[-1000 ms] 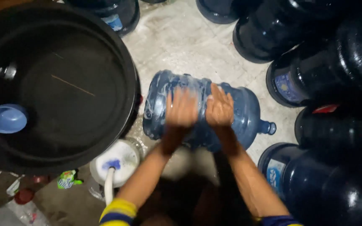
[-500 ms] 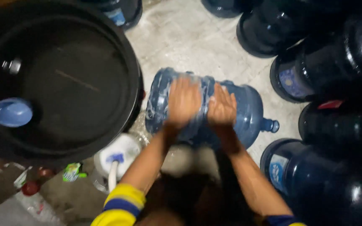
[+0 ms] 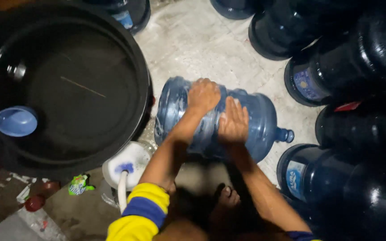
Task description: The person scrubs a large blue water jug with a soapy sponge and rinses it with water from a small cup. They rotate the jug to clean different sides and then place it upright among other jugs.
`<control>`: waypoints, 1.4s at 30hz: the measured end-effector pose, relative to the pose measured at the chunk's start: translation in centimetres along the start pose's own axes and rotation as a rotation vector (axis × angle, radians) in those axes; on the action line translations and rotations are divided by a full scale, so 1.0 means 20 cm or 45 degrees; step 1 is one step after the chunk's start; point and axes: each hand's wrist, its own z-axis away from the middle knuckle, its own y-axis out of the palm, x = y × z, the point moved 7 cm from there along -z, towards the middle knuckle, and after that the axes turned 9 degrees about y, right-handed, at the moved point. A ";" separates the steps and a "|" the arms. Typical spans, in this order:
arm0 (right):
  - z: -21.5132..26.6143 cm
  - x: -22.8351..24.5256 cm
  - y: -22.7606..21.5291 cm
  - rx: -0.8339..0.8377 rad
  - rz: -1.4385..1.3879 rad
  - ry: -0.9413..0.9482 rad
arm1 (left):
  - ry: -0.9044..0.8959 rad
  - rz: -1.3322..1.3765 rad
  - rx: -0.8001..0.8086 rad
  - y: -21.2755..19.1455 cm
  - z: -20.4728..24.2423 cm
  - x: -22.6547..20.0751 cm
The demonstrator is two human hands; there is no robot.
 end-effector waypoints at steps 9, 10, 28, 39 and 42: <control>-0.01 0.01 -0.02 -0.054 -0.012 0.006 | 0.399 -0.464 -0.497 -0.62 0.65 -0.42; 0.00 0.01 -0.04 -0.037 -0.011 0.008 | 0.389 -0.461 -0.483 -0.65 0.55 -0.39; 0.00 0.03 -0.08 0.000 -0.014 0.001 | 0.419 -0.368 -0.864 -0.78 0.47 -0.32; -0.01 0.02 -0.07 -0.037 -0.042 -0.032 | 0.157 -0.588 -0.476 -0.42 0.81 -0.26; -0.03 0.00 -0.06 -0.056 -0.030 -0.040 | 0.116 -0.307 -0.296 -0.74 0.29 -0.17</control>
